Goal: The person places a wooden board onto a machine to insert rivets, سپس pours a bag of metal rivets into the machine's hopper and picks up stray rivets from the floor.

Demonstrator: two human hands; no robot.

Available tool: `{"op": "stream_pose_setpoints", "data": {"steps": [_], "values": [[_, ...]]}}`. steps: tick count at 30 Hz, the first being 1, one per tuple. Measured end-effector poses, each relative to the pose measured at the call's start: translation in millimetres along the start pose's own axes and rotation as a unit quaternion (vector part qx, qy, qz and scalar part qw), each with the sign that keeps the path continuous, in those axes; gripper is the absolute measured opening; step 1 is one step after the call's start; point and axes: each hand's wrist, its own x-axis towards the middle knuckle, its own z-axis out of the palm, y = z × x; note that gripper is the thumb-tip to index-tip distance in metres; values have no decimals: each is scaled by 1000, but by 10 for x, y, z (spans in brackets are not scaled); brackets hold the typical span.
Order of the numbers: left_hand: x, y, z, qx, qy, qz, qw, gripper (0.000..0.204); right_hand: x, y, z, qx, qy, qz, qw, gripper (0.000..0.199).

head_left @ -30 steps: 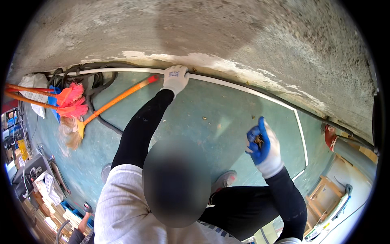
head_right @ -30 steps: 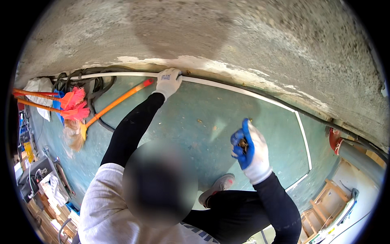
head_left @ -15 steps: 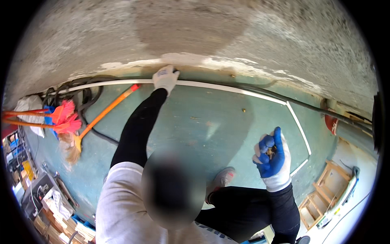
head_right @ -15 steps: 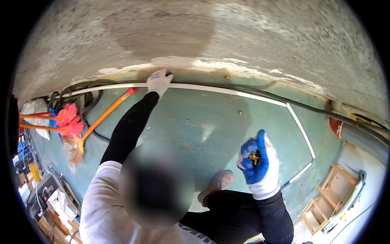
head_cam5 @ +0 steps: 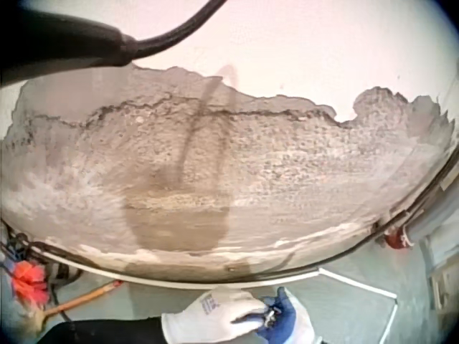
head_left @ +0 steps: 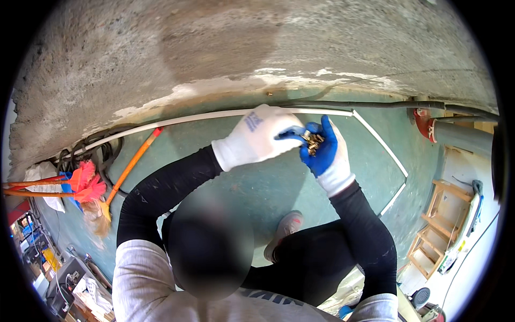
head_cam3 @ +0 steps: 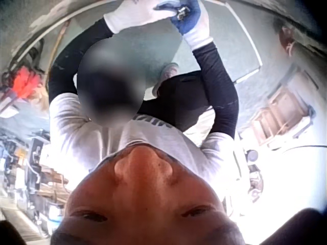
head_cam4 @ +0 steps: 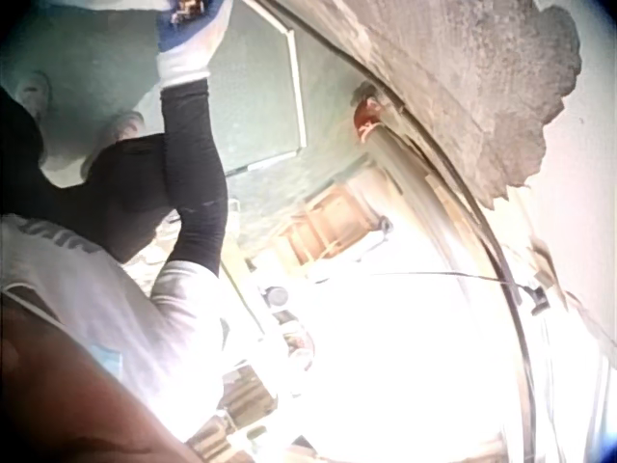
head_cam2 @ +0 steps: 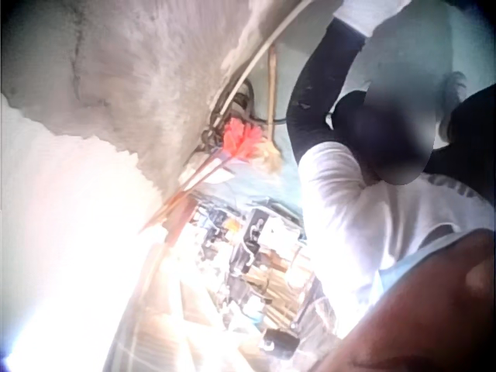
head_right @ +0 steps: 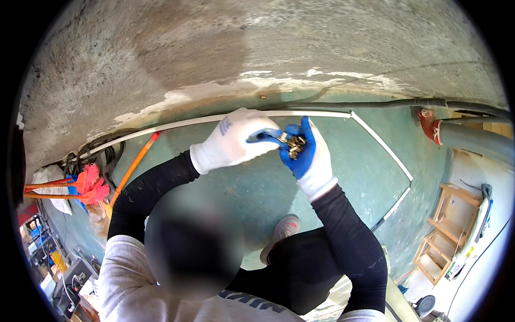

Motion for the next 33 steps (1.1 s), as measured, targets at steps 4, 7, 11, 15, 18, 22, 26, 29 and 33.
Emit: {"op": "stream_pose_setpoints", "data": {"steps": [4,7,11,15,18,22,26,29,33], "values": [[216,196,82,-2,39,50,998,29,-8,-80,-1,162,-32,-16,986,40],[220,152,-51,-27,71,-97,992,30,-127,-440,92,246,-27,73,966,35],[363,-580,56,212,-57,-213,952,32,-260,-699,-138,285,11,-47,957,34],[332,-1210,367,330,-107,-261,901,37,-338,-755,-436,398,-41,-32,916,32],[387,-1506,574,362,-116,-235,895,38,-438,-808,-439,358,-25,-35,933,33],[498,-1996,871,367,-127,-227,893,41,-493,-893,-538,289,8,-59,955,34],[590,-2316,1075,388,-148,-240,878,36,-544,-804,-752,281,61,-61,956,34],[696,-2387,1144,411,-176,-273,852,33,-648,-739,-860,274,99,-65,955,35],[721,-2219,1022,430,-200,-279,835,32,-728,-727,-902,265,146,-65,951,35]]}}
